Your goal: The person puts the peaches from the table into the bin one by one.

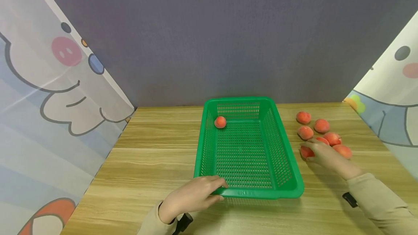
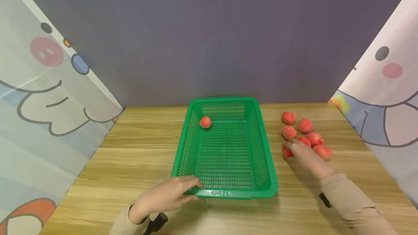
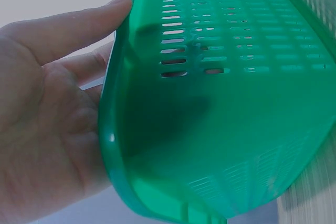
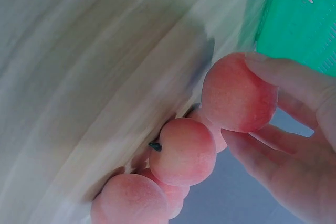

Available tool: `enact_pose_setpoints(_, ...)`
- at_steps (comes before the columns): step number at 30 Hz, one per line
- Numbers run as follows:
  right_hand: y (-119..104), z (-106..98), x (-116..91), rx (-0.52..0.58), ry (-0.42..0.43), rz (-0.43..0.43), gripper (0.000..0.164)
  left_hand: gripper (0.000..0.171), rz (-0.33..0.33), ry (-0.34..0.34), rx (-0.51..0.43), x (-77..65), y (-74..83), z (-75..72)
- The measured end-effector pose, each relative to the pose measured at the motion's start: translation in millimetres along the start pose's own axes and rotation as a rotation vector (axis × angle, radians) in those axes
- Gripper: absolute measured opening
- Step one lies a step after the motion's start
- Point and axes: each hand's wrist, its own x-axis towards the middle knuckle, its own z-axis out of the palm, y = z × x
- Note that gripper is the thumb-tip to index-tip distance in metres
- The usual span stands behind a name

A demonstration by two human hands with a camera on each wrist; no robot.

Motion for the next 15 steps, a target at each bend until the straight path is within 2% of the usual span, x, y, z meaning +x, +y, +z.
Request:
enact_pose_setpoints(1,1,1,-1,0.133,0.067,-0.011,0.039,0.019,-0.001,0.000,0.000,0.0,0.0,0.1)
enact_pose_setpoints(5,4,-3,-1,0.015,0.011,-0.017,0.044,0.019,-0.001,-0.001,-0.002,-0.1,-0.2,0.3)
enact_pose_setpoints(6,4,-4,-1,0.023,0.013,-0.016,0.047,0.019,-0.002,-0.002,-0.003,-0.2,-0.2,0.3)
enact_pose_setpoints(8,4,-6,0,0.074,0.037,-0.005,0.051,0.019,-0.002,-0.003,-0.006,-0.2,-0.2,0.2)
enact_pose_setpoints(12,5,-9,1,0.253,0.102,0.037,0.054,0.019,-0.001,-0.001,-0.005,-0.3,-0.6,0.2)
enact_pose_setpoints(15,9,-11,1,0.251,0.124,0.043,0.054,0.019,0.001,0.002,-0.001,-0.3,-1.0,0.3)
